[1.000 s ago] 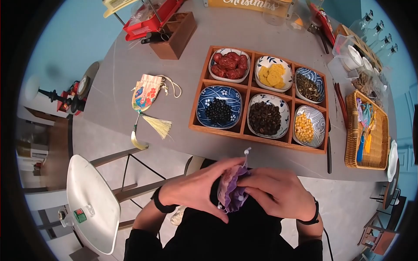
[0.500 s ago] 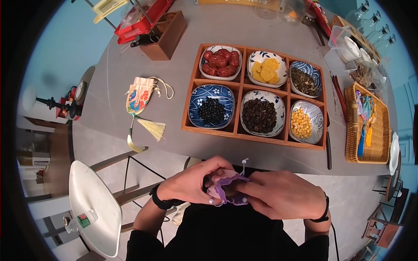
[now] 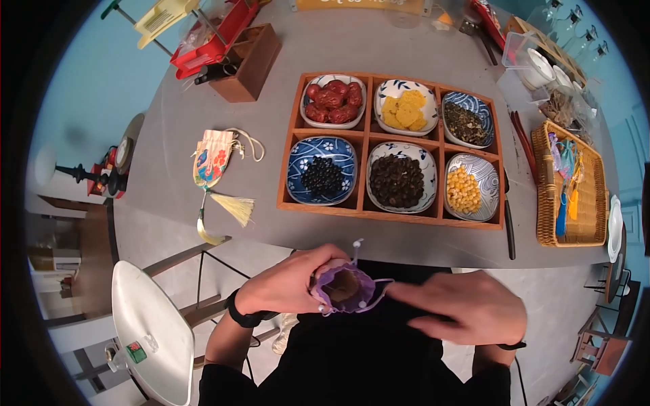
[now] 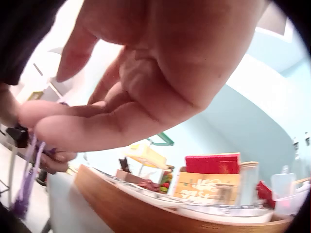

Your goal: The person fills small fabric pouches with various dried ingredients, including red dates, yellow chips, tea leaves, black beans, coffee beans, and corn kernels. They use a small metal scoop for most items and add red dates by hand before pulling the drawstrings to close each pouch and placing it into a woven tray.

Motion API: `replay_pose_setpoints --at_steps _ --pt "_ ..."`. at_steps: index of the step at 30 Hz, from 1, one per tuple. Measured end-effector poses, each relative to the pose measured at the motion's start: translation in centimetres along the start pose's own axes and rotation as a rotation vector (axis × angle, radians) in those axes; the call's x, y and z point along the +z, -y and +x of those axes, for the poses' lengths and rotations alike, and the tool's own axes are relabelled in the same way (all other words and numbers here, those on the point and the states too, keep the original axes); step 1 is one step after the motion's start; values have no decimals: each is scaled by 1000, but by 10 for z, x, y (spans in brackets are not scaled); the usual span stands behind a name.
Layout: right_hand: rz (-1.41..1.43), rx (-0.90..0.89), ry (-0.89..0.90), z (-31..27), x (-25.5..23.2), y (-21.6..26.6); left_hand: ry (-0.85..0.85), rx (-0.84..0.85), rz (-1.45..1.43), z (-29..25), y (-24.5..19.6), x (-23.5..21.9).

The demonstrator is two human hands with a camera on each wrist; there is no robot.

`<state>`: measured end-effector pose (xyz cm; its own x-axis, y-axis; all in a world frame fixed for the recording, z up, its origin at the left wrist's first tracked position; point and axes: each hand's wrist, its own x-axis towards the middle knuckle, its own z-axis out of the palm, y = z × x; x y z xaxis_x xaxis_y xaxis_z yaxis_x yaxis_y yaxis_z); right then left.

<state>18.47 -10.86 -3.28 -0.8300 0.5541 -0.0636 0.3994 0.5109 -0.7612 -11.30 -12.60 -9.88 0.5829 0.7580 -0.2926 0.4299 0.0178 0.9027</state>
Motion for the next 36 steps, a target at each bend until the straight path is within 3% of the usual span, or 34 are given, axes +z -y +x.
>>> replay_pose_setpoints --at_steps 3,4,5,7,10,14,17,19,20,23,29,32,36 --pt "173 264 -519 -47 -3 -20 -91 37 80 -5 5 -6" --pt "59 392 -766 -54 2 -32 -117 -11 35 -7 9 -7" --pt "-134 532 -902 -57 3 -41 -139 -48 35 -7 5 -11" --pt "-428 737 -1004 -61 12 -66 -205 -130 -4 -4 -18 -20" --pt "-485 901 -998 -62 30 -85 -289 -62 -95 4 -20 -28" --pt "-562 930 -1018 -59 36 -95 -328 -31 -75 27 -42 -29" --pt "-374 1002 -1164 -64 34 -95 -351 -9 -94 45 -49 -23" --pt "-174 877 -1386 -69 29 -90 -333 -8 -99 60 -62 -21" --pt "182 857 -1505 -73 23 -82 -303 8 -47 67 -76 -21" --pt "349 630 -1728 -74 -4 -68 -211 22 49 88 -97 -24" --pt "549 455 -1612 -49 -60 -68 -84 69 132 127 -119 -25" --pt "501 304 -1425 -32 -80 -78 -20 2 99 141 -121 -27" --pt "373 368 -1248 -17 -96 -97 -30 62 235 160 -125 -26"
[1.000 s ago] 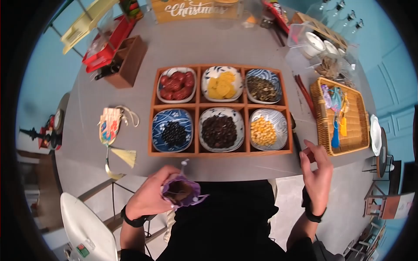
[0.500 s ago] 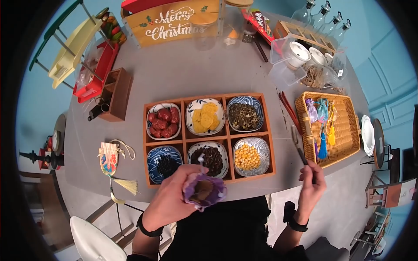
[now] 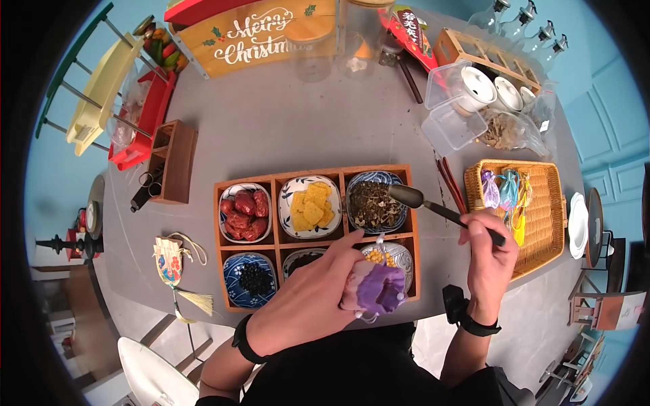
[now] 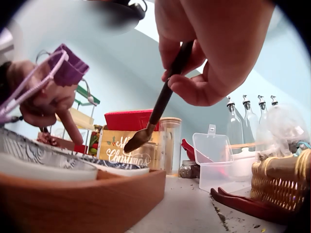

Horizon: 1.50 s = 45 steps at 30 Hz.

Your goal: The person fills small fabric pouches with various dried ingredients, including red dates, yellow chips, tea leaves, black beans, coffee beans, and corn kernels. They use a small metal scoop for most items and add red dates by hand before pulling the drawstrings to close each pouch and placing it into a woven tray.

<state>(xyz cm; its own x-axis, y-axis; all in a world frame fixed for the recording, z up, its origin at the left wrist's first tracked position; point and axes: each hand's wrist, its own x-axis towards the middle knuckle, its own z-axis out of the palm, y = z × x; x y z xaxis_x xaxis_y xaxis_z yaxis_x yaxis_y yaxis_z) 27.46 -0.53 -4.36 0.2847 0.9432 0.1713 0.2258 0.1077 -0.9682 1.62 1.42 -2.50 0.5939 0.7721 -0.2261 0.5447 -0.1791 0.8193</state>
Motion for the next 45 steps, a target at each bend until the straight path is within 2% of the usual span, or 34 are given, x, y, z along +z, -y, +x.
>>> replay_pose_setpoints --at_steps 3,10,13,15,16,18,21,28,30,31,33,36,40,45 --pt "-209 14 89 11 11 1 2 -61 68 16 0 3" --pt "-232 8 196 22 19 -5 5 -53 164 36 0 10" --pt "-174 80 278 21 18 -11 1 -49 198 42 -1 11" --pt "8 233 195 19 19 -17 36 -50 235 46 -3 10" --pt "9 239 192 18 22 -16 42 -52 234 48 -3 10" --pt "129 466 95 19 28 -15 28 -7 241 50 -2 12" --pt "233 521 30 19 32 -24 32 -22 216 50 -3 11" --pt "392 483 -130 15 21 -37 -112 17 92 23 -3 -8" --pt "404 459 -150 14 17 -39 -112 -166 53 14 0 -17" --pt "417 435 -168 13 15 -39 -116 -168 50 12 3 -18" --pt "417 426 -167 13 13 -34 -247 -191 58 11 11 -19" --pt "410 356 -223 13 8 -21 -274 -220 26 14 18 -18" --pt "411 269 -177 10 -3 4 -271 -244 6 17 20 -16" --pt "350 257 -78 3 7 36 -216 -217 7 20 16 -14"
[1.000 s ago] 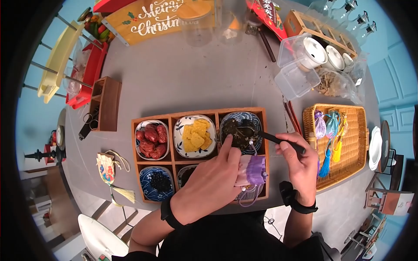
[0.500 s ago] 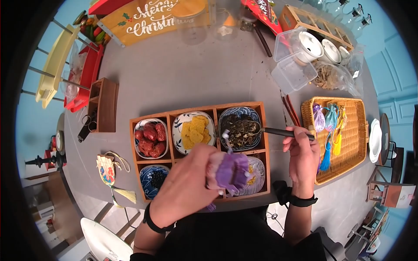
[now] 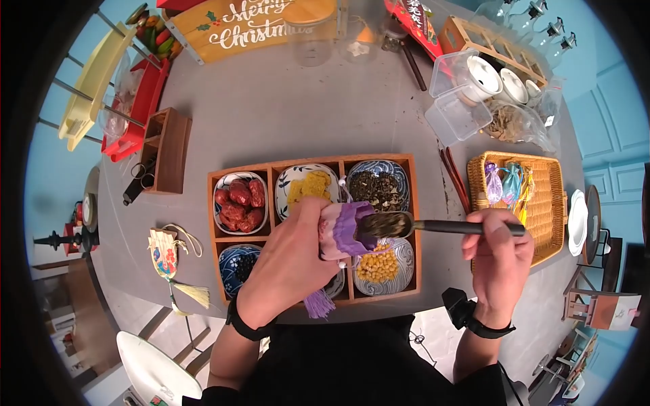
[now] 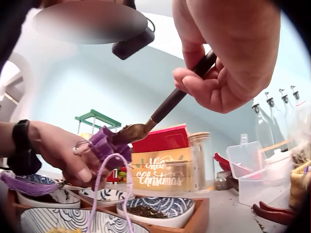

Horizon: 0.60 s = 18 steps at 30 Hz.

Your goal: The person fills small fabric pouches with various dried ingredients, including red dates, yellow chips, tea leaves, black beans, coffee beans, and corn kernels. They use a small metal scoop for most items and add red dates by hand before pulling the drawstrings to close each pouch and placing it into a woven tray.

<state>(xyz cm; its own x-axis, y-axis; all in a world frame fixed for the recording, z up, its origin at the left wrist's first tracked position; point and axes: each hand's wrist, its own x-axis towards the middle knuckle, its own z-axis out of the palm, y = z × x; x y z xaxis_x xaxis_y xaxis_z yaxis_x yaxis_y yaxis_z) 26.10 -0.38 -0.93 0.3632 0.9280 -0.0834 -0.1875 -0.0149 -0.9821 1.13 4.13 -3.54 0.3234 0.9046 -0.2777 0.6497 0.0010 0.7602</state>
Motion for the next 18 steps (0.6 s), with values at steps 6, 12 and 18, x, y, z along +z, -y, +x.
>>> replay_pose_setpoints --at_steps 6,12,18 --pt "-399 -131 498 -1 36 8 16 -14 -85 -5 -6 5" --pt "-497 -306 686 -3 26 29 14 -2 -131 -8 -2 3" --pt "-166 -271 337 -4 -13 15 1 35 -118 -9 2 3"
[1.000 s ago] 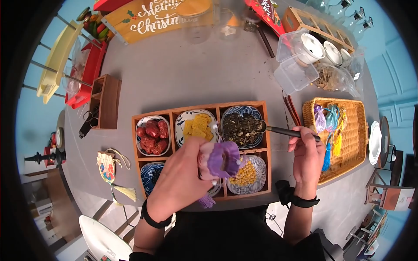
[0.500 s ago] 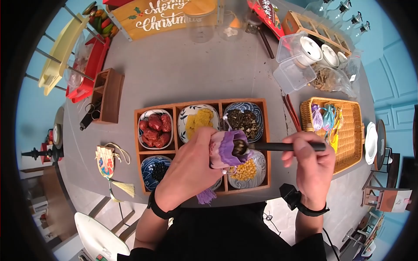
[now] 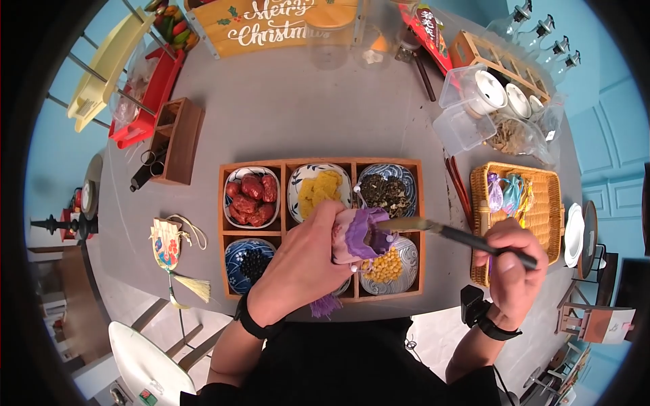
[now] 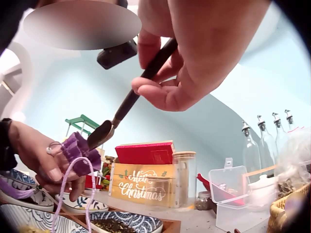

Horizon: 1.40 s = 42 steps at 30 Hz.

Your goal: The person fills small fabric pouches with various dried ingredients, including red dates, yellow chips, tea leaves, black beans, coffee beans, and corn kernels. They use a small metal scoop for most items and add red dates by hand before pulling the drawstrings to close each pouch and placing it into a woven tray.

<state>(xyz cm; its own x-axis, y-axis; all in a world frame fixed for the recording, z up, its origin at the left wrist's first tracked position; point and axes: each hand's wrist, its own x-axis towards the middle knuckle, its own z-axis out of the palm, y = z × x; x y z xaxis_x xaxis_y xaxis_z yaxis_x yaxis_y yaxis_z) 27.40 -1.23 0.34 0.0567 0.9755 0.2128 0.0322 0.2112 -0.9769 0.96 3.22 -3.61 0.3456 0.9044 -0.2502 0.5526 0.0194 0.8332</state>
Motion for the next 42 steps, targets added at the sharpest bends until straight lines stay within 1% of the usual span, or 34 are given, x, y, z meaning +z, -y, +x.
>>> replay_pose_setpoints --at_steps 2,4,5,6,7,8,10,11,13,14,16,17,18,20,22,24,25,26,28,30,33,35,36,38,42 --pt "-5 -53 -127 2 -9 -9 -6 12 26 -1 0 0" --pt "-52 44 -215 10 -10 -21 6 77 74 -4 -2 0" --pt "-104 99 -187 14 -6 -27 9 78 75 -5 -1 4" --pt "-153 151 -160 20 -1 -32 -7 184 109 -5 3 9" --pt "-134 243 -103 25 1 -35 -22 289 141 -6 4 14" --pt "-105 253 -64 30 5 -42 -21 290 145 -6 3 16" --pt "-80 264 6 40 11 -51 40 303 153 -6 1 20" --pt "-79 265 5 45 13 -54 26 324 172 -5 1 20" --pt "-152 303 126 51 14 -58 33 326 202 -2 2 23" --pt "-153 306 124 50 11 -57 39 330 231 -2 3 24" --pt "-242 348 215 47 1 -51 40 326 241 -1 2 24" --pt "-198 325 176 44 -3 -48 37 319 250 0 1 25" --pt "-201 326 180 45 -4 -45 34 317 246 0 0 25" --pt "-182 289 84 44 -5 -41 61 313 275 1 -1 25" --pt "-205 265 47 41 -2 -48 74 316 299 3 -3 27" --pt "-335 191 175 38 -4 -53 74 318 320 5 -5 28" --pt "-322 252 139 34 -3 -51 90 312 326 7 -6 28" --pt "-324 251 146 31 -2 -52 106 305 331 7 -7 28" --pt "-188 347 -5 25 2 -58 112 300 346 9 -8 28" --pt "-176 338 -46 24 6 -64 127 301 365 11 -8 29" --pt "-139 379 -82 22 10 -70 121 280 355 12 -6 32" --pt "-63 431 -173 22 14 -78 96 287 346 13 -5 31" --pt "-57 425 -170 23 16 -82 91 286 352 14 -3 31" --pt "-14 496 -247 22 17 -89 78 306 363 14 -1 32" --pt "47 520 -310 21 21 -90 82 326 333 12 -3 29"
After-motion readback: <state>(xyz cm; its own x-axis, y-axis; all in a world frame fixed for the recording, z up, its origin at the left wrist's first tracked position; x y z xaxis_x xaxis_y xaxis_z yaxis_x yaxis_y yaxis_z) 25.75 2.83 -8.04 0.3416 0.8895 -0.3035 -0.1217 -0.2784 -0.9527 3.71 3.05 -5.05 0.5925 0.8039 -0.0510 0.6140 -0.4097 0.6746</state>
